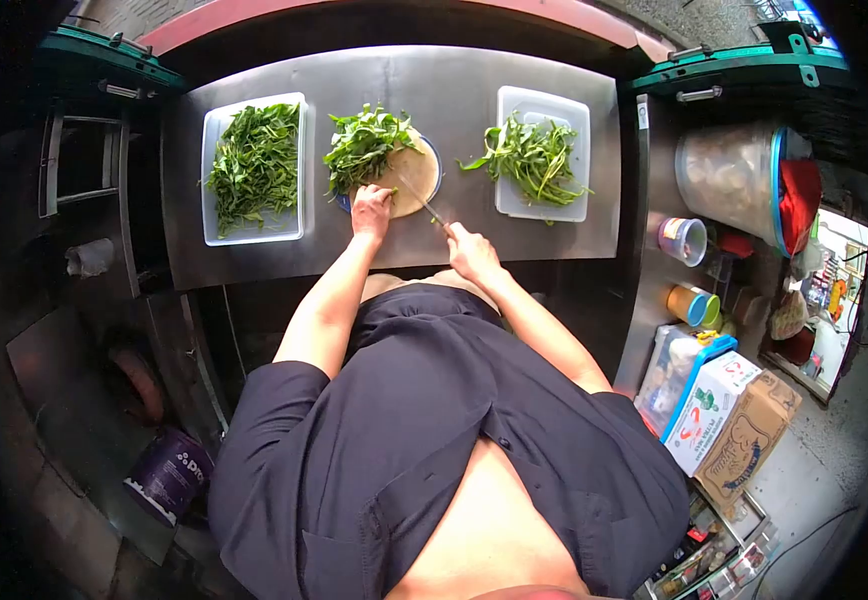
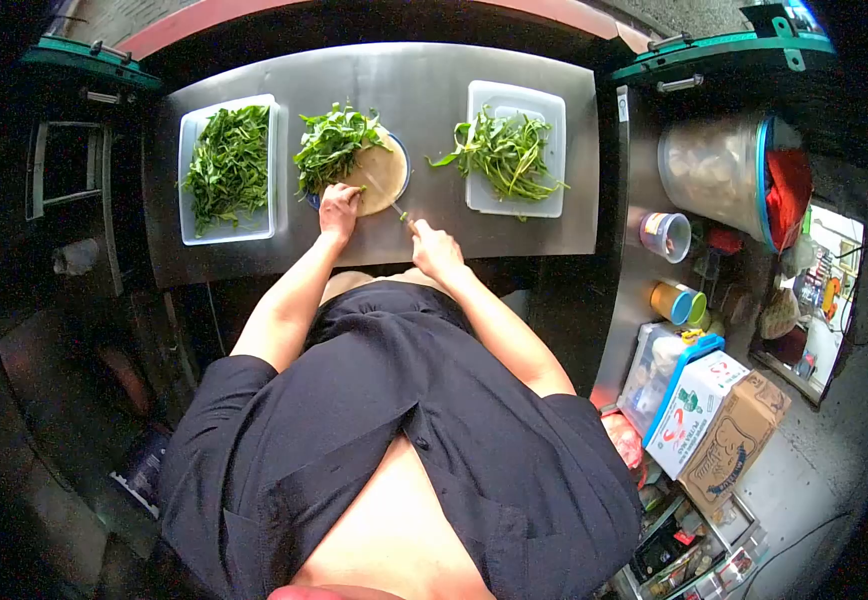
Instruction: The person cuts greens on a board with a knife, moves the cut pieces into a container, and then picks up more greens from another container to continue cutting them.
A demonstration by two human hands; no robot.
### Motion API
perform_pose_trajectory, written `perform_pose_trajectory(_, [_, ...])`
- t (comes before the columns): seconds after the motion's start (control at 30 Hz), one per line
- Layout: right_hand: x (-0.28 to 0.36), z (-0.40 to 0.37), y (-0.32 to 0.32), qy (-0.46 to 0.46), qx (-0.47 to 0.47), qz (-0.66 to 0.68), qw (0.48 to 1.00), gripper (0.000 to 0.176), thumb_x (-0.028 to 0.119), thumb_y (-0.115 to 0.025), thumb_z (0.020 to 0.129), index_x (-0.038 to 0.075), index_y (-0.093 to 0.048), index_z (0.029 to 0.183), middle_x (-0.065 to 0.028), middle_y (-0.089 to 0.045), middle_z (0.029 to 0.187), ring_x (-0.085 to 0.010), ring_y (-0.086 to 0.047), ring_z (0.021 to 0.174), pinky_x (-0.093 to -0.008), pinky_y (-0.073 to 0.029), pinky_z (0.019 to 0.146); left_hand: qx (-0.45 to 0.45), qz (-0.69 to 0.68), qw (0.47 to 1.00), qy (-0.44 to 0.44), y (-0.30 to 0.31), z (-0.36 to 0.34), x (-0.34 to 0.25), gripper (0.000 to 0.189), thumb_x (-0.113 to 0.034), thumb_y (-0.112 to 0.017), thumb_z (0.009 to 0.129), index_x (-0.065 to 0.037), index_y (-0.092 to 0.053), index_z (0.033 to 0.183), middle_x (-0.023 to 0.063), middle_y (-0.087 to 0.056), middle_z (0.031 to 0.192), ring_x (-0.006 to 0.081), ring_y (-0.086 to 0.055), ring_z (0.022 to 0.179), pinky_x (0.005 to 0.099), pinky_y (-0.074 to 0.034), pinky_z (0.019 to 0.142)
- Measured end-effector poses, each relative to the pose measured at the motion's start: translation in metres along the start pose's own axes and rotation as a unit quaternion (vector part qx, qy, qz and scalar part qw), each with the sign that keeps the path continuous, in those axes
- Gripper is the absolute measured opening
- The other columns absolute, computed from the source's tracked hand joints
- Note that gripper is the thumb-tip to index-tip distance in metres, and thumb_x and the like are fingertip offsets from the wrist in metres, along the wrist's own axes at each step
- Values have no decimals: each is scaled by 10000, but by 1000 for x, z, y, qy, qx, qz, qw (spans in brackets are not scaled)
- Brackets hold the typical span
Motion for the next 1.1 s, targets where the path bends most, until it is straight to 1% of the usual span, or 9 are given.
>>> perform_pose_trajectory(0.1, [-1,-6,-17,8,50,-4,999,268,275,-549,1012,95,-571,1209,-288,-707,974,-491,-689,946,-586,-540,826,-6,-21,999,38,-9,4,9,111,-143,-714,853,-100,-777,933,76,-710,997,302,-631,1012,403,-521,922])
perform_pose_trajectory(0.13, [-2,-6,-21,-17,62,6,998,291,276,-568,1007,137,-585,1262,-291,-701,1011,-492,-672,983,-576,-532,842,3,-15,999,45,-10,5,9,106,-145,-719,849,-99,-776,925,73,-711,995,301,-629,1019,400,-520,925])
perform_pose_trajectory(0.37, [2,-1,-21,-7,73,8,997,279,271,-540,1021,92,-570,1232,-303,-698,993,-497,-673,981,-582,-526,847,1,25,993,115,-3,2,2,86,-149,-742,838,-103,-777,901,65,-719,995,300,-616,1052,390,-518,941])
perform_pose_trajectory(0.53, [24,-12,-5,-25,109,-51,992,290,229,-507,1024,53,-519,1254,-305,-700,1012,-485,-682,992,-584,-531,865,3,25,996,88,-10,2,10,86,-159,-744,847,-96,-772,898,70,-720,990,303,-623,1046,393,-520,941])
perform_pose_trajectory(0.67, [34,-14,-7,-33,104,-49,993,275,172,-510,1004,37,-508,1244,-295,-706,995,-471,-691,989,-575,-541,869,15,31,996,79,-12,4,11,86,-147,-742,847,-85,-772,899,85,-720,990,306,-630,1041,398,-524,933])
perform_pose_trajectory(0.77, [31,-3,-24,-25,100,-69,992,246,134,-506,988,26,-512,1210,-292,-708,969,-469,-699,967,-570,-553,849,15,26,997,75,-10,5,11,88,-137,-741,846,-79,-772,903,95,-720,987,312,-636,1030,403,-526,928])
perform_pose_trajectory(0.83, [36,2,-30,14,98,-98,990,196,144,-455,1018,22,-504,1163,-296,-711,956,-461,-709,970,-562,-556,840,15,21,997,74,-10,5,9,89,-132,-740,845,-76,-772,906,99,-719,985,314,-639,1023,405,-526,926])
perform_pose_trajectory(1.03, [16,-11,-26,-53,104,-52,992,231,142,-497,993,24,-509,1192,-312,-705,1020,-468,-694,1026,-562,-548,876,28,3,998,50,-7,8,12,88,-139,-751,840,-67,-769,885,102,-719,951,317,-651,986,411,-533,903])
perform_pose_trajectory(1.1, [2,-17,-33,-50,90,-49,993,251,133,-518,973,30,-509,1202,-316,-703,1033,-476,-688,1037,-561,-545,886,31,1,998,47,-6,9,14,86,-150,-757,839,-81,-773,886,95,-719,950,311,-652,983,411,-540,889])
Point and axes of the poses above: each hand's wrist, its own z-axis towards the middle knuckle, its own y-axis out of the back of the hand, x = y × z, the point moved 5 cm from there along z, towards the middle knuckle
